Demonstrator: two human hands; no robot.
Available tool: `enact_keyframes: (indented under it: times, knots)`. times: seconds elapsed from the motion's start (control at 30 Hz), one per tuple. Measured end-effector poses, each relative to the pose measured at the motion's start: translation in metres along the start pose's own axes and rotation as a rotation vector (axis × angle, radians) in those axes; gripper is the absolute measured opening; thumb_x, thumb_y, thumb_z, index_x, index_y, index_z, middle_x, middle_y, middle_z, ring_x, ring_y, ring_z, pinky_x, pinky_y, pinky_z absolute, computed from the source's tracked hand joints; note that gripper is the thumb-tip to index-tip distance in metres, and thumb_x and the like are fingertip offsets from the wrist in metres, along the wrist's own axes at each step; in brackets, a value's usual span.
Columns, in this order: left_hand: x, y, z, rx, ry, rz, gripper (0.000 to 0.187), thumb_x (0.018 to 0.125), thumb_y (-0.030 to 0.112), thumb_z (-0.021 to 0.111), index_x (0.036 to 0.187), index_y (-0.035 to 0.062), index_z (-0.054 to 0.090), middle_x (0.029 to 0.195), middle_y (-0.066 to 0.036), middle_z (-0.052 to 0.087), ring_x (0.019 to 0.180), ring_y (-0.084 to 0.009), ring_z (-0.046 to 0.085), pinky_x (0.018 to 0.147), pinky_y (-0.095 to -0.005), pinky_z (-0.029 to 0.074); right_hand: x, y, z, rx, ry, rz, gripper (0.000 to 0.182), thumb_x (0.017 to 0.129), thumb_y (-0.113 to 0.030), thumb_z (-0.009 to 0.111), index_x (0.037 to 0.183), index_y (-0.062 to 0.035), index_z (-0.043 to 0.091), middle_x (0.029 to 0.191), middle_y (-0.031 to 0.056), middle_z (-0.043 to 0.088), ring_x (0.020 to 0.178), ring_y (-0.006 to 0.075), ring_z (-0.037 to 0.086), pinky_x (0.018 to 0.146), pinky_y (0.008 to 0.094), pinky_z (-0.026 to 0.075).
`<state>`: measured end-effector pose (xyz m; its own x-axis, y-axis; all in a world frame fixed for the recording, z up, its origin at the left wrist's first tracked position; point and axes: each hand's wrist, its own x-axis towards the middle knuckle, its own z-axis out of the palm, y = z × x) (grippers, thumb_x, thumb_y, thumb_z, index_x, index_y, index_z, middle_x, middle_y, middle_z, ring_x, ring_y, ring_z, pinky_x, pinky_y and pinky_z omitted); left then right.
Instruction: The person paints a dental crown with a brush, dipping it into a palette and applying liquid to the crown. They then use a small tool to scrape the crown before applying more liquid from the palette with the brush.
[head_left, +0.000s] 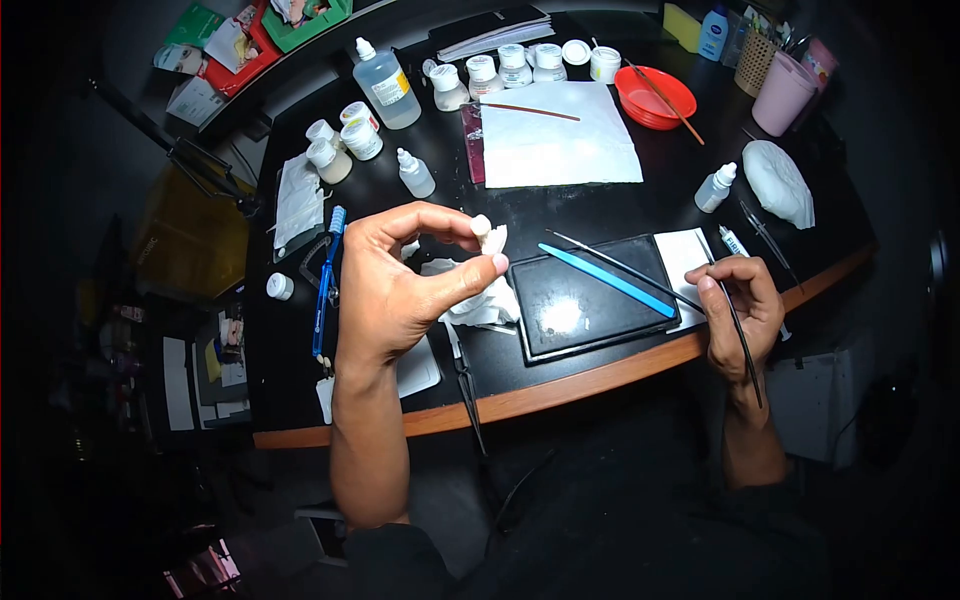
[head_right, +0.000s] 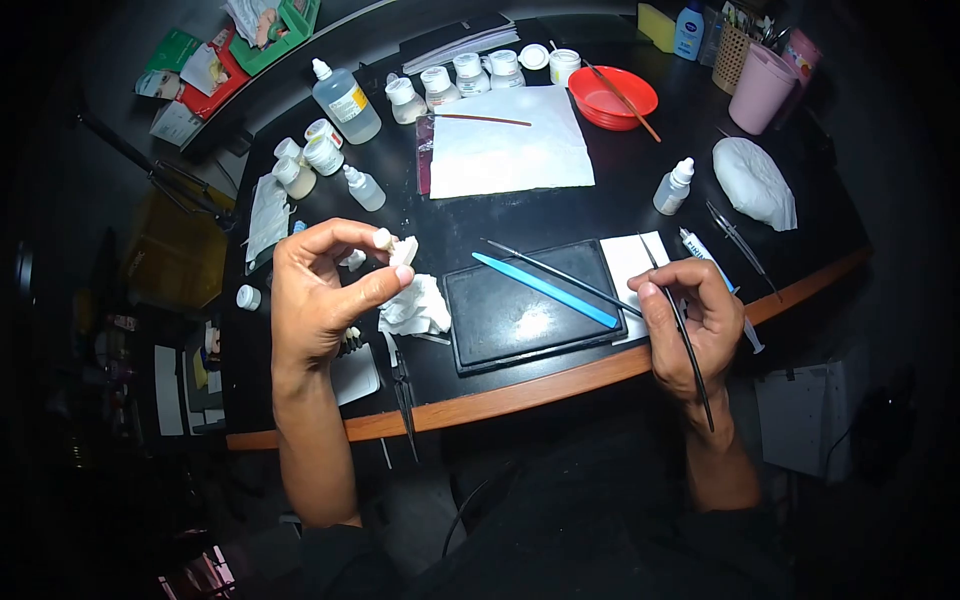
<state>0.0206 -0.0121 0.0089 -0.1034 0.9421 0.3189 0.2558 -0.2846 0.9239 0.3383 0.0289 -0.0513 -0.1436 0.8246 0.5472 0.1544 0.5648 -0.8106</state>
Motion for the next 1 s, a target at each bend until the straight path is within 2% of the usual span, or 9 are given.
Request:
enact_keyframes:
  times: [0.17,0.27,1.0]
  knots:
    - [0.0000,0.0009,0.0025,0.099,0.002,0.024,0.028,0.065,0.005,0.090,0.087,-0.0002,0.073,0.081,-0.007,0.072,0.078,-0.0111,0.067,0.075,-0.0240,0.052,-0.0007,0.0062,0.0013,-0.044,0.015,-0.105,0.006,0.088,0.003,0.063,0.093,0.0023,0.060,0.081,0.0120,0.068,0.072,0.0102,0.062,0.063,0.0221,0.045]
    - [-0.0002,0.0025,0.0043,0.116,0.009,0.013,0.028,0.064,0.004,0.091,0.085,0.0002,0.073,0.080,-0.006,0.072,0.077,-0.0107,0.067,0.075,-0.0237,0.051,-0.0001,0.0046,0.0032,-0.060,0.023,-0.095,0.006,0.086,0.004,0.064,0.091,0.0022,0.060,0.080,0.0119,0.068,0.069,0.0098,0.059,0.061,0.0222,0.042]
    - [0.0005,0.0002,0.0069,0.141,0.024,0.023,0.025,0.063,0.002,0.090,0.079,0.0011,0.071,0.076,-0.004,0.070,0.074,-0.0082,0.064,0.071,-0.0217,0.050,0.0002,0.0028,0.0034,-0.086,0.013,-0.130,0.009,0.085,0.009,0.063,0.090,0.0026,0.059,0.078,0.0130,0.068,0.071,0.0146,0.063,0.063,0.0253,0.047]
